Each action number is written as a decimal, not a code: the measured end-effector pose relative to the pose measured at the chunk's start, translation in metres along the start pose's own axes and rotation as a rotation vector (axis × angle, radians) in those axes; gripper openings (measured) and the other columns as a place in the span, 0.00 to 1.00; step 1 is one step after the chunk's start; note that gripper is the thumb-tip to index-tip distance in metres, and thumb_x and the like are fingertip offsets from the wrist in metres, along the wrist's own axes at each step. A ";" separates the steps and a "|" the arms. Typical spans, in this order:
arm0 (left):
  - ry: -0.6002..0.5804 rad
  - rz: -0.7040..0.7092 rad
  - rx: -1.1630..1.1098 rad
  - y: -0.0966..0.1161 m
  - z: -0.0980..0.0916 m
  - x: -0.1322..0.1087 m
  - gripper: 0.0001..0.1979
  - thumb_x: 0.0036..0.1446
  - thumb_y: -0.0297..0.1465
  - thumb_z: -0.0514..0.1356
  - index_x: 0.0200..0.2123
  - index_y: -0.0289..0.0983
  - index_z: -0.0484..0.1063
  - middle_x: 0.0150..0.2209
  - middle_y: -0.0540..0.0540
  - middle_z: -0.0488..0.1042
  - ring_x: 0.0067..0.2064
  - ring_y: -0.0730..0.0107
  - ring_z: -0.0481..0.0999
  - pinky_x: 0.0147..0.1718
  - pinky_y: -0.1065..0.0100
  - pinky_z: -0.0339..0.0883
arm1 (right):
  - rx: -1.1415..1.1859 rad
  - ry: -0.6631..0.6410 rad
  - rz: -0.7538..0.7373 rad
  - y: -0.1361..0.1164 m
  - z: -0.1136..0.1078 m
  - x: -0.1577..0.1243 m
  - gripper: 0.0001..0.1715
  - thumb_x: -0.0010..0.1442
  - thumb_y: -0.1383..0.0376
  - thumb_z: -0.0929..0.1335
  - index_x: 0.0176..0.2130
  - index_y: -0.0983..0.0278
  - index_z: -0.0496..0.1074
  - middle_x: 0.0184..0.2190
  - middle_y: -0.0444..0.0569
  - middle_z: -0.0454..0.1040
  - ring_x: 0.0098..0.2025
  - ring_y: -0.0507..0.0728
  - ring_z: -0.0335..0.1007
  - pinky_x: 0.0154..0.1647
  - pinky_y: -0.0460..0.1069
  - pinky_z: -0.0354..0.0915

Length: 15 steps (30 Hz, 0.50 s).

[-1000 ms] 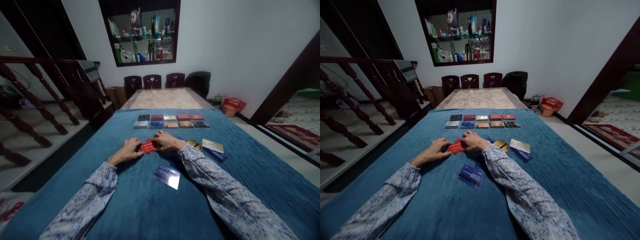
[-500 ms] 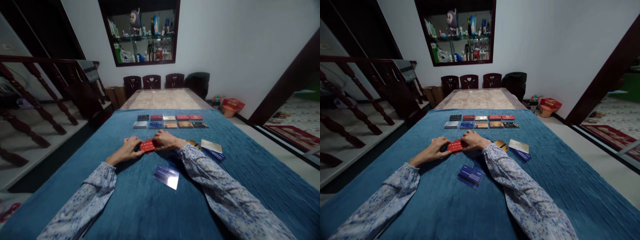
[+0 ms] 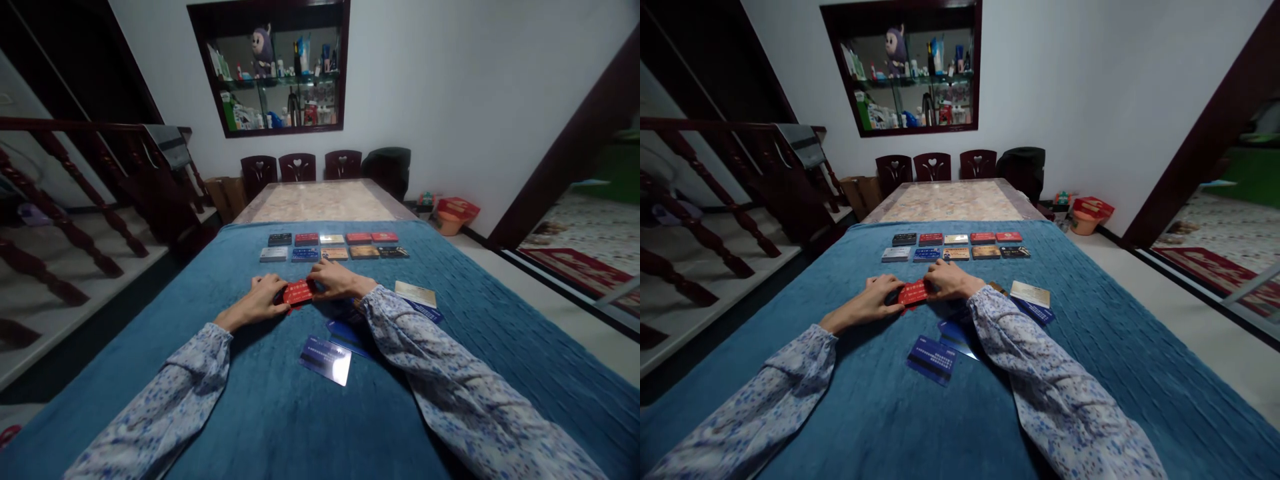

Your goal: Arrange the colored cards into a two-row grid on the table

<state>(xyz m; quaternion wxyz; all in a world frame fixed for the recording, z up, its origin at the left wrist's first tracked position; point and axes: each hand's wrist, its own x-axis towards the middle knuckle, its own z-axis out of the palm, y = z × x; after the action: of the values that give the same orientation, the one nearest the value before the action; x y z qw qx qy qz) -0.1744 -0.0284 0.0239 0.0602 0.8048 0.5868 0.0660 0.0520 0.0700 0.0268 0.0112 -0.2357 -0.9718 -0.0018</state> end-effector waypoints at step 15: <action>-0.010 0.133 0.105 0.026 -0.003 0.073 0.15 0.60 0.39 0.61 0.47 0.39 0.75 0.50 0.40 0.71 0.54 0.50 0.68 0.54 0.51 0.59 | -0.044 -0.012 0.083 0.054 -0.018 -0.036 0.24 0.56 0.51 0.75 0.46 0.65 0.78 0.50 0.60 0.75 0.53 0.67 0.66 0.49 0.55 0.62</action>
<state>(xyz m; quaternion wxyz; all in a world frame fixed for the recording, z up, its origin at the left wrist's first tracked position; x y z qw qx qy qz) -0.1287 0.0337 0.0342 0.0166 0.8443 0.5344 0.0351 0.1089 0.1016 0.0438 0.0004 -0.2762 -0.9609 -0.0215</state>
